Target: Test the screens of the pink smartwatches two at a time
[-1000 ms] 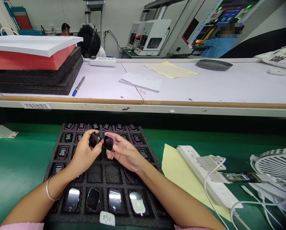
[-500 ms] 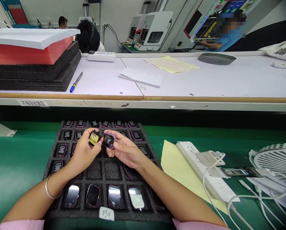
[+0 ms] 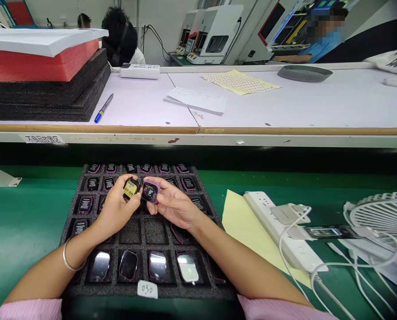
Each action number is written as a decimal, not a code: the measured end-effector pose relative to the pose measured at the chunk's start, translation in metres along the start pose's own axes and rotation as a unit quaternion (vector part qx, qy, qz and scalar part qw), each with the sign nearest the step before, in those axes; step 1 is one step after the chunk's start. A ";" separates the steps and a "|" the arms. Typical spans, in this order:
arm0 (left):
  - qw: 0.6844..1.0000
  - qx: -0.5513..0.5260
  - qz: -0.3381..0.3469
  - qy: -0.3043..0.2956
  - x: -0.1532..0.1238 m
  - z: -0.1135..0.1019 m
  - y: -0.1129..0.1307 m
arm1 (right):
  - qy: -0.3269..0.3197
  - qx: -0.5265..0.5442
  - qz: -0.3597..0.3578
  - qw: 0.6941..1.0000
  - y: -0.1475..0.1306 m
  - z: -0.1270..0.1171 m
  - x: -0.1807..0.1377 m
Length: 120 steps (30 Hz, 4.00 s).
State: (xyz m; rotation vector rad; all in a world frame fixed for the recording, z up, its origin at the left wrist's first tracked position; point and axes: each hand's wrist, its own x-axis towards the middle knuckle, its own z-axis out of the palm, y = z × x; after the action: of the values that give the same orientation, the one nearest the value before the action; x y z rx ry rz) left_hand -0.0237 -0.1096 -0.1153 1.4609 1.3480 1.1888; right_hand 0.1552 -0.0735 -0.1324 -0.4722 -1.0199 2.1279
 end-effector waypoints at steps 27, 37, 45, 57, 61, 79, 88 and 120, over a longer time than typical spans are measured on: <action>1.000 -0.020 -0.004 0.007 0.001 0.002 -0.001 | 0.004 0.012 0.004 1.000 0.000 0.001 0.000; 1.000 -0.013 0.002 0.001 0.001 0.002 0.000 | -0.012 0.019 0.002 1.000 0.001 0.001 0.001; 1.000 -0.017 0.006 0.000 0.001 0.002 -0.004 | -0.009 0.022 0.002 1.000 0.001 0.001 0.001; 1.000 -0.026 -0.001 -0.012 0.000 0.002 -0.006 | -0.021 0.030 0.000 0.999 0.004 -0.003 0.002; 1.000 -0.022 0.000 -0.022 0.001 0.001 -0.006 | -0.016 0.021 0.002 1.000 0.004 -0.003 0.001; 0.992 -0.106 -0.063 0.008 0.005 0.001 -0.003 | 0.015 0.016 -0.004 1.000 0.001 0.001 0.003; 0.929 -0.326 -0.176 0.011 0.010 -0.003 0.008 | 0.086 0.023 -0.022 0.996 -0.009 0.000 0.003; 0.959 -0.236 -0.153 -0.032 0.006 -0.001 0.007 | 0.115 -0.140 -0.059 0.982 0.000 -0.004 0.002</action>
State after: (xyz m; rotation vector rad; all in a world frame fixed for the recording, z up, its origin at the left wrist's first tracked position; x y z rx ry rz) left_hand -0.0226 -0.1043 -0.1075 0.9069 1.0994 1.1469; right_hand 0.1561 -0.0699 -0.1347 -0.7552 -1.1853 1.7845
